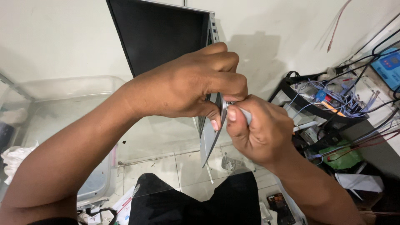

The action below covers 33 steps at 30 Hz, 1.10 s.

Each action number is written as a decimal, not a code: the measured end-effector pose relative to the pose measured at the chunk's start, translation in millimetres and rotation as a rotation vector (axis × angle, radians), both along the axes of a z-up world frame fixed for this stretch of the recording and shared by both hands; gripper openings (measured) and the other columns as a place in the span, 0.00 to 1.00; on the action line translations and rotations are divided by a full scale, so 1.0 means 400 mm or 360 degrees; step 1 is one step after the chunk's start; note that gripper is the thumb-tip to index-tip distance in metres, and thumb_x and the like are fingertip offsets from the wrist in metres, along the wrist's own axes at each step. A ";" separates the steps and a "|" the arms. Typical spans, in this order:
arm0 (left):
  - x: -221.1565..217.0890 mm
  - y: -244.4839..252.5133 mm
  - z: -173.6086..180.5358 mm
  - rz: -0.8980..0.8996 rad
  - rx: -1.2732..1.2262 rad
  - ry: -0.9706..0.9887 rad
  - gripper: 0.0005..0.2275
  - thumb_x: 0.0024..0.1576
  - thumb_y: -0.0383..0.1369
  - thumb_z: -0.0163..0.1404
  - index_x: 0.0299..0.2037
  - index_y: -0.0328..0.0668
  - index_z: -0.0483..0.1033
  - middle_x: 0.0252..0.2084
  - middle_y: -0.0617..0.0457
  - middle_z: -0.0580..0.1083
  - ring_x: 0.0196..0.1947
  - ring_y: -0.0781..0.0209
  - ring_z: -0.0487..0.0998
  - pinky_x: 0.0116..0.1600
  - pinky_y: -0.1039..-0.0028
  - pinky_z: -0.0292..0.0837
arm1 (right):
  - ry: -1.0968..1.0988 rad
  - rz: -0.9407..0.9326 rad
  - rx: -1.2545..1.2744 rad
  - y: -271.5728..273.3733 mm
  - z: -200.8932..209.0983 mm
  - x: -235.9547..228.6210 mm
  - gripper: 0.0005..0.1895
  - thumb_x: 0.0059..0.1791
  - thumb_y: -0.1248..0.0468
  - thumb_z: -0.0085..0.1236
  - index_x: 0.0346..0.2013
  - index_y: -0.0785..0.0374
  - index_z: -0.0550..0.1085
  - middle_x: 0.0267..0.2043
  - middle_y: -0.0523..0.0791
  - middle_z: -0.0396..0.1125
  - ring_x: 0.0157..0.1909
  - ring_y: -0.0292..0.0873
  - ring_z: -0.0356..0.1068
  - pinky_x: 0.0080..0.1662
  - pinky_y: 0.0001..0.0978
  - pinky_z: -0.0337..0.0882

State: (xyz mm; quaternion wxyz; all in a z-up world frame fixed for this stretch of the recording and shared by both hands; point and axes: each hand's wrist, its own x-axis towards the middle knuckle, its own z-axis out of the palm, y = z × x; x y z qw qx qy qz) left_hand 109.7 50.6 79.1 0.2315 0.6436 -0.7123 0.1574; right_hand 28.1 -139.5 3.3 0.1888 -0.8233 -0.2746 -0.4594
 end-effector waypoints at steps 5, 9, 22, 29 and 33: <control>-0.003 0.001 0.004 0.0025 0.0005 -0.0012 0.14 0.54 0.33 0.63 0.39 0.44 0.67 0.33 0.54 0.58 0.34 0.55 0.59 0.42 0.69 0.59 | -0.0103 0.0146 -0.0004 0.014 0.016 0.004 0.14 0.54 0.63 0.41 0.33 0.68 0.71 0.26 0.46 0.67 0.24 0.45 0.66 0.30 0.35 0.66; -0.009 0.005 0.004 0.0051 0.0010 0.0035 0.15 0.49 0.22 0.61 0.38 0.43 0.66 0.32 0.54 0.57 0.34 0.55 0.58 0.40 0.70 0.58 | -0.0150 0.0188 -0.0097 0.018 0.033 0.000 0.13 0.54 0.64 0.41 0.32 0.68 0.71 0.26 0.46 0.66 0.24 0.44 0.65 0.29 0.33 0.66; -0.005 0.003 0.001 0.0095 0.0069 0.0088 0.17 0.45 0.22 0.64 0.38 0.45 0.67 0.32 0.55 0.57 0.35 0.55 0.59 0.41 0.69 0.58 | -0.0190 0.0221 -0.0129 0.016 -0.002 0.000 0.12 0.54 0.68 0.41 0.26 0.68 0.64 0.23 0.46 0.61 0.23 0.43 0.61 0.27 0.32 0.64; 0.000 -0.002 0.005 0.0107 0.0104 0.0114 0.18 0.45 0.24 0.63 0.39 0.46 0.67 0.34 0.57 0.58 0.37 0.57 0.59 0.42 0.69 0.58 | 0.0094 0.0176 -0.0058 -0.005 -0.046 -0.009 0.11 0.54 0.64 0.41 0.33 0.68 0.68 0.26 0.47 0.63 0.25 0.48 0.65 0.30 0.37 0.66; -0.006 -0.003 0.007 0.0133 0.0186 0.0122 0.18 0.50 0.33 0.65 0.40 0.47 0.65 0.36 0.56 0.58 0.37 0.57 0.58 0.45 0.69 0.56 | 0.0213 0.0294 0.0054 0.004 -0.017 -0.039 0.11 0.54 0.64 0.41 0.33 0.68 0.67 0.25 0.46 0.62 0.24 0.42 0.62 0.30 0.33 0.64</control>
